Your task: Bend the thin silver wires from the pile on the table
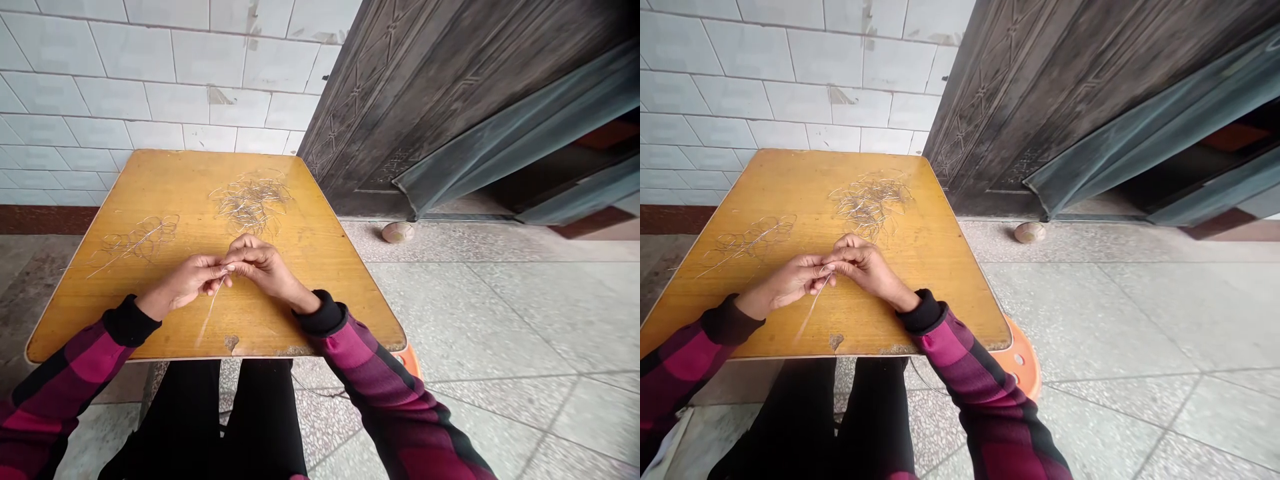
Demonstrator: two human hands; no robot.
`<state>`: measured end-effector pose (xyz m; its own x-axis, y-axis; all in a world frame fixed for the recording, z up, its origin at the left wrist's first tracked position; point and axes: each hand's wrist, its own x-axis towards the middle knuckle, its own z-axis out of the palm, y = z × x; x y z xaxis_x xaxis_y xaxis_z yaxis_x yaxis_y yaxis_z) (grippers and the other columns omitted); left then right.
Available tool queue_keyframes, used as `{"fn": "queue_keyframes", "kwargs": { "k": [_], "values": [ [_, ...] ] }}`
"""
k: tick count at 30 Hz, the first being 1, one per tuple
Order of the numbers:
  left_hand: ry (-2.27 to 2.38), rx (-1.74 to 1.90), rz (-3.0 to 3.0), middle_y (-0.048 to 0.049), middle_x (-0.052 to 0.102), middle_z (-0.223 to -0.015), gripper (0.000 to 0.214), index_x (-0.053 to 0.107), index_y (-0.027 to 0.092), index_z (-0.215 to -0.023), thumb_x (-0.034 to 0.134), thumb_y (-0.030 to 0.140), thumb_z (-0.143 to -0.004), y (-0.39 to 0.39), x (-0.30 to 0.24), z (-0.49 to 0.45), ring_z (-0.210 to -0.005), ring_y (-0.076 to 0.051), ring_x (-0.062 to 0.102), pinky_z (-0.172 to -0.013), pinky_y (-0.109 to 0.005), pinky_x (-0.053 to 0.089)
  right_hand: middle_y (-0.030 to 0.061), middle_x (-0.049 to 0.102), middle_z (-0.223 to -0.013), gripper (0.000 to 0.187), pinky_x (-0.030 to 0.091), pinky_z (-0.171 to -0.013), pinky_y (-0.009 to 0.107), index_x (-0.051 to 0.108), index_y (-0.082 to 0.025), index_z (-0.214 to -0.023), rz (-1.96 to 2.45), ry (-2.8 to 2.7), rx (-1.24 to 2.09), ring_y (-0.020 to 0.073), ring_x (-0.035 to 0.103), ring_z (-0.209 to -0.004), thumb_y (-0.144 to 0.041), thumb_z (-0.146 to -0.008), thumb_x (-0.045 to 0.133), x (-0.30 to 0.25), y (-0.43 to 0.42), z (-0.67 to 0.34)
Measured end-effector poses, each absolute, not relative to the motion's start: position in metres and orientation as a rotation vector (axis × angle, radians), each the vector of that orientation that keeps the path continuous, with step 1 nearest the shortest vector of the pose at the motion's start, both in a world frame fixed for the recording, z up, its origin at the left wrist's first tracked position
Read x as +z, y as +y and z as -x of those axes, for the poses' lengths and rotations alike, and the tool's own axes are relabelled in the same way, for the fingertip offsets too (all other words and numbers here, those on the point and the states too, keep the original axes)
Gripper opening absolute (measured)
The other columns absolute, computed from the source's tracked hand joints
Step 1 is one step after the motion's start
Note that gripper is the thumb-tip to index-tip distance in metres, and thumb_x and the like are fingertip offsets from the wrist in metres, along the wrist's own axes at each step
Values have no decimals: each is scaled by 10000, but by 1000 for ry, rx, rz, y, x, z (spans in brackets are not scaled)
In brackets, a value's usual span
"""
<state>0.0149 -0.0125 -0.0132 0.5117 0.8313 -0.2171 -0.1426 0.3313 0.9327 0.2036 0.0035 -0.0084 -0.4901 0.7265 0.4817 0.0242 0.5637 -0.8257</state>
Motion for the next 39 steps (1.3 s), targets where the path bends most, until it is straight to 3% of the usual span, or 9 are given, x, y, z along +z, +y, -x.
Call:
{"fn": "queue_keyframes", "kwargs": {
  "k": [2, 8, 14, 19, 23, 26, 30, 35, 39],
  "values": [
    [820, 785, -1078, -31, 643, -729, 173, 701, 138, -787, 754, 293, -732, -14, -12, -15, -571, -88, 500, -533, -225, 360, 29, 617, -816, 258, 478, -751, 299, 726, -216, -806, 625, -1943, 949, 139, 583, -800, -442, -882, 631, -9, 4, -205],
    [851, 993, -1082, -50, 677, -816, 201, 729, 166, -811, 732, 351, -733, -16, -4, -10, -792, -174, 596, -724, -295, 429, -1, 623, -753, 257, 405, -515, 216, 683, -174, -833, 796, -1864, 1107, 59, 493, -520, -405, -906, 597, -9, 3, -208],
    [832, 886, -1335, -49, 694, -814, 157, 752, 190, -787, 724, 343, -760, -20, -7, -10, -780, -179, 558, -729, -307, 391, 0, 620, -731, 263, 420, -557, 221, 651, -160, -804, 834, -1878, 1078, 64, 509, -538, -386, -911, 570, -12, 4, -206],
    [789, 907, -1195, -52, 682, -769, 139, 740, 168, -735, 740, 307, -730, -20, -8, -16, -742, -164, 553, -711, -294, 401, 13, 630, -752, 209, 431, -650, 239, 653, -172, -779, 882, -1912, 892, 100, 558, -687, -324, -903, 580, -14, 3, -202],
    [661, 982, -952, -51, 672, -753, 135, 679, 152, -682, 745, 262, -724, -17, -7, -17, -768, -165, 601, -759, -301, 452, -22, 610, -685, 258, 357, -464, 191, 587, -176, -793, 821, -1622, 1409, 52, 467, -495, -422, -857, 631, -17, 4, -200],
    [647, 1019, -892, -27, 658, -705, 143, 650, 151, -701, 756, 242, -734, -15, -7, -14, -665, -129, 590, -731, -297, 482, -46, 611, -648, 310, 261, -370, 163, 551, -177, -797, 701, -1352, 1834, 27, 390, -412, -447, -791, 701, -17, 6, -201],
    [682, 985, -949, -28, 673, -706, 160, 649, 134, -720, 763, 244, -743, -12, -6, -8, -517, -70, 506, -645, -267, 498, -84, 539, -510, 253, 206, -352, 153, 590, -162, -818, 692, -1308, 1967, 24, 352, -366, -388, -797, 703, -12, 8, -206],
    [663, 880, -903, -41, 685, -734, 169, 660, 124, -723, 774, 247, -743, -11, -6, -4, -470, -41, 455, -541, -211, 470, -51, 610, -554, 164, 366, -486, 151, 651, -159, -822, 793, -1403, 1851, 41, 516, -494, -319, -853, 662, -10, 9, -210],
    [603, 899, -780, -29, 668, -748, 159, 669, 121, -696, 795, 214, -723, -11, -5, -5, -521, -40, 489, -555, -187, 466, -45, 620, -583, 200, 452, -548, 157, 665, -162, -832, 700, -1277, 1988, 57, 581, -561, -359, -825, 702, -16, 6, -206]
  ]
}}
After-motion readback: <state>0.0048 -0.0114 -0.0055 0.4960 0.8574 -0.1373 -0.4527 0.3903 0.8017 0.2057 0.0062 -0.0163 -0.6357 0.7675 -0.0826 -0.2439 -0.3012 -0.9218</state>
